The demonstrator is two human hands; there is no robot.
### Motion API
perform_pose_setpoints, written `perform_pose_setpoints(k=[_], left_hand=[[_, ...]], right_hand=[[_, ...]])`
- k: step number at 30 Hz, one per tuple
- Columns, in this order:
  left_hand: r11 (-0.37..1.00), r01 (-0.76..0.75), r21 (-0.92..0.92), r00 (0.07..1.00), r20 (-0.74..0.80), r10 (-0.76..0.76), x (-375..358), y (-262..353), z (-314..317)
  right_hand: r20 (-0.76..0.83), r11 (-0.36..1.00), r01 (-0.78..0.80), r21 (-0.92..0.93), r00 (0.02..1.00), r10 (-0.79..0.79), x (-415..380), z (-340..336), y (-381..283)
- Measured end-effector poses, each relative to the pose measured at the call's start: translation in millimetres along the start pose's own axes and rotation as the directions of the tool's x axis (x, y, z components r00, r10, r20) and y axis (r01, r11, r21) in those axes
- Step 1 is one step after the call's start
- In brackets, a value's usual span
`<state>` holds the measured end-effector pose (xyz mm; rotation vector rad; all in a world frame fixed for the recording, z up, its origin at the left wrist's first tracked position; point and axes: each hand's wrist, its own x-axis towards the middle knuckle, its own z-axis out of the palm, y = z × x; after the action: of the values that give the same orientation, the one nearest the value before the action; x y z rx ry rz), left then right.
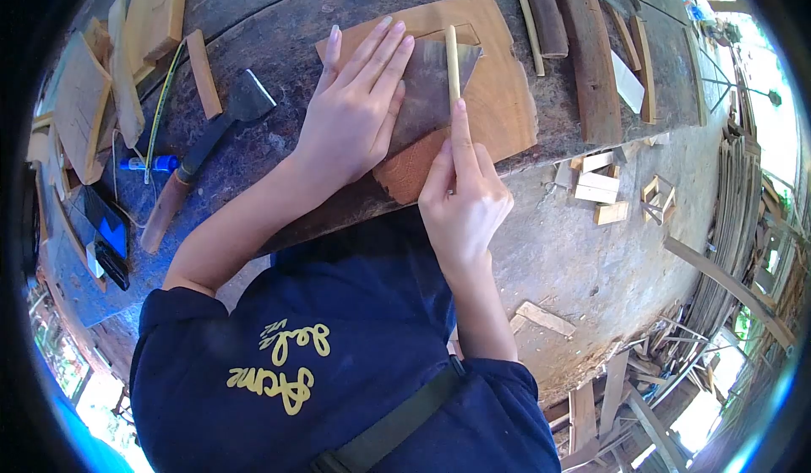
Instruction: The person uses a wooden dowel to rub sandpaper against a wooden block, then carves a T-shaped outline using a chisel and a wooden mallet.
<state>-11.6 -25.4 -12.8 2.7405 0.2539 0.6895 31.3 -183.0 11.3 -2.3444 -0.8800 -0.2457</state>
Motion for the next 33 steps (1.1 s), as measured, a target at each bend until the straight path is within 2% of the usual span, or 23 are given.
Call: perform_pose_setpoints(k=[7, 10, 12, 16, 18, 25, 28, 30, 33], left_hand=[[0.994, -0.023, 0.103, 0.999, 0.036, 0.020, 1.2, 3.8, -1.8], [0.995, -0.026, 0.096, 0.999, 0.029, 0.023, 1.6, 3.9, 1.5], [0.995, -0.027, 0.096, 0.999, 0.024, 0.025, -0.3, 4.6, 3.1], [0.998, -0.009, 0.060, 1.000, -0.023, 0.010, 0.9, 4.5, 6.5], [0.998, -0.005, 0.064, 1.000, -0.025, 0.007, 2.3, 4.3, 5.8], [0.999, -0.016, 0.036, 0.999, -0.030, 0.017, -0.1, 4.2, 6.6], [0.997, -0.034, 0.063, 0.999, -0.011, 0.035, 0.9, 4.4, 6.6], [0.998, -0.037, 0.058, 0.999, -0.010, 0.038, 1.2, 4.4, 6.8], [0.997, -0.036, 0.063, 0.999, -0.009, 0.036, -0.2, 5.7, 4.3]], right_hand=[[-0.008, 0.994, 0.076, -0.073, 0.997, -0.077, -0.1, 4.4, 1.3], [0.026, 0.994, 0.060, -0.090, 0.998, -0.058, -3.8, 2.8, 2.0], [0.010, 0.984, 0.105, -0.144, 0.994, -0.104, 6.5, 8.7, 0.9], [0.011, 0.982, 0.133, -0.134, 0.991, -0.133, -11.7, 0.3, -3.1], [0.082, 0.990, 0.085, -0.114, 0.994, -0.076, -17.6, -5.8, -2.9], [0.045, 0.991, 0.103, -0.089, 0.994, -0.099, -15.9, -4.7, -7.4], [0.066, 1.000, 0.005, -0.009, 0.998, -0.004, -16.6, -7.0, -6.7], [0.042, 0.996, 0.068, -0.059, 0.997, -0.066, -2.9, 0.3, -4.6], [0.024, 0.997, 0.073, -0.039, 0.997, -0.072, -7.7, 1.9, -8.8]])
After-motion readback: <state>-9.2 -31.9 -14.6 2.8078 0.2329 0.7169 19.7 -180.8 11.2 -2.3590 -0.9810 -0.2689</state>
